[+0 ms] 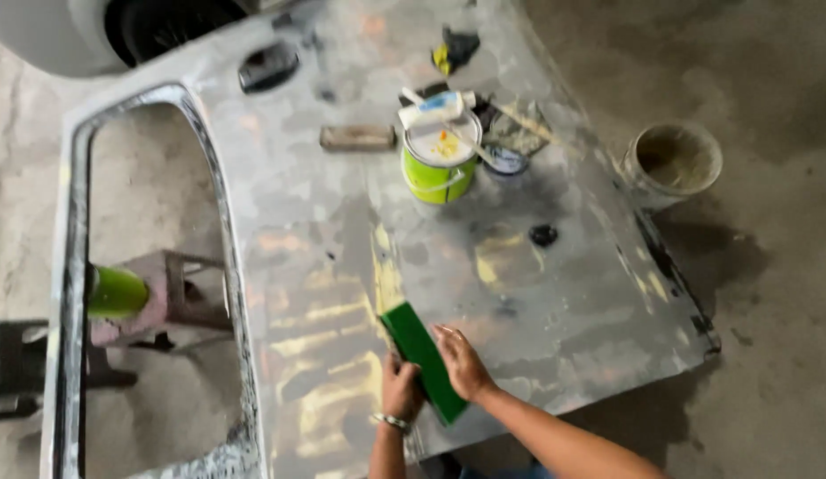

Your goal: The person sands a car door with a green sanding block, focusing on the edges and the flat surface. They occasionally wipe the surface with a blue cloth and dip the sanding block into a bucket of water to clean it.

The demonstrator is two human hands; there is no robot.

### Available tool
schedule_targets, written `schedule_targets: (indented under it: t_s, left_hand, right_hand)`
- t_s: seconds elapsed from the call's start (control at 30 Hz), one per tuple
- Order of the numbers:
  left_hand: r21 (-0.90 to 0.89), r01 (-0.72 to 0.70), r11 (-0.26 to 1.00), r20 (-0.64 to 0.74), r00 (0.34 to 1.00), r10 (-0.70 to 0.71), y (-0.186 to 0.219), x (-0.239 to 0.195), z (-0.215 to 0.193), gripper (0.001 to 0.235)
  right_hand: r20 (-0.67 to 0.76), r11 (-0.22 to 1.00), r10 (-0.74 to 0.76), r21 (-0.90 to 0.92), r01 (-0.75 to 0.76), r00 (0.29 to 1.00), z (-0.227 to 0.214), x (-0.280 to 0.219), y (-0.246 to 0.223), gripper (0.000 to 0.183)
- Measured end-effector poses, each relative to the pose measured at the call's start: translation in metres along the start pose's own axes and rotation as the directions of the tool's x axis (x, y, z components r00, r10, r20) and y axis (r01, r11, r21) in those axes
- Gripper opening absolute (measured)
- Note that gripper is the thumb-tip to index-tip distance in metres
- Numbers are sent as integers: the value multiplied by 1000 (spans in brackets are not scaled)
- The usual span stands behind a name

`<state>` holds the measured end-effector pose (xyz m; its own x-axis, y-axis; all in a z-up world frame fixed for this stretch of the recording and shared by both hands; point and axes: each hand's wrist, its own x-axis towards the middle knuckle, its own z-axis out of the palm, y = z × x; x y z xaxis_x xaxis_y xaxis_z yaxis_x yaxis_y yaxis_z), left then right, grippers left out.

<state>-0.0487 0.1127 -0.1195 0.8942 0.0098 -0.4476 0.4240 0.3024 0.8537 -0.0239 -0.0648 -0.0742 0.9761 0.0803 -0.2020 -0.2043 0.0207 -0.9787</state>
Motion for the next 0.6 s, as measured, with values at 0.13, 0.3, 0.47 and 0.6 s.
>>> schedule_targets:
  t_s: [0.13,0.3,0.47,0.6]
  left_hand:
    - [-267,-15,964,-170,985,-32,28,-9,11,50]
    - [-217,-12,976,-301,952,-56,38,-16,25,50]
    - [-407,-27,913,-283,954,-98,24,-11,25,54]
    - [-162,-63,985,-321,947,7,-30,24,15,34]
  right_hand:
    - [270,639,-290,-660,396,918,-25,-20,6,55]
    - [552,222,-289,-756,616,782,-95,29,-14,62]
    - [47,227,-252,-968,106,967,-311,114,-32,76]
    - [-415,273,-114,-887,-373,903,-304,112,-54,76]
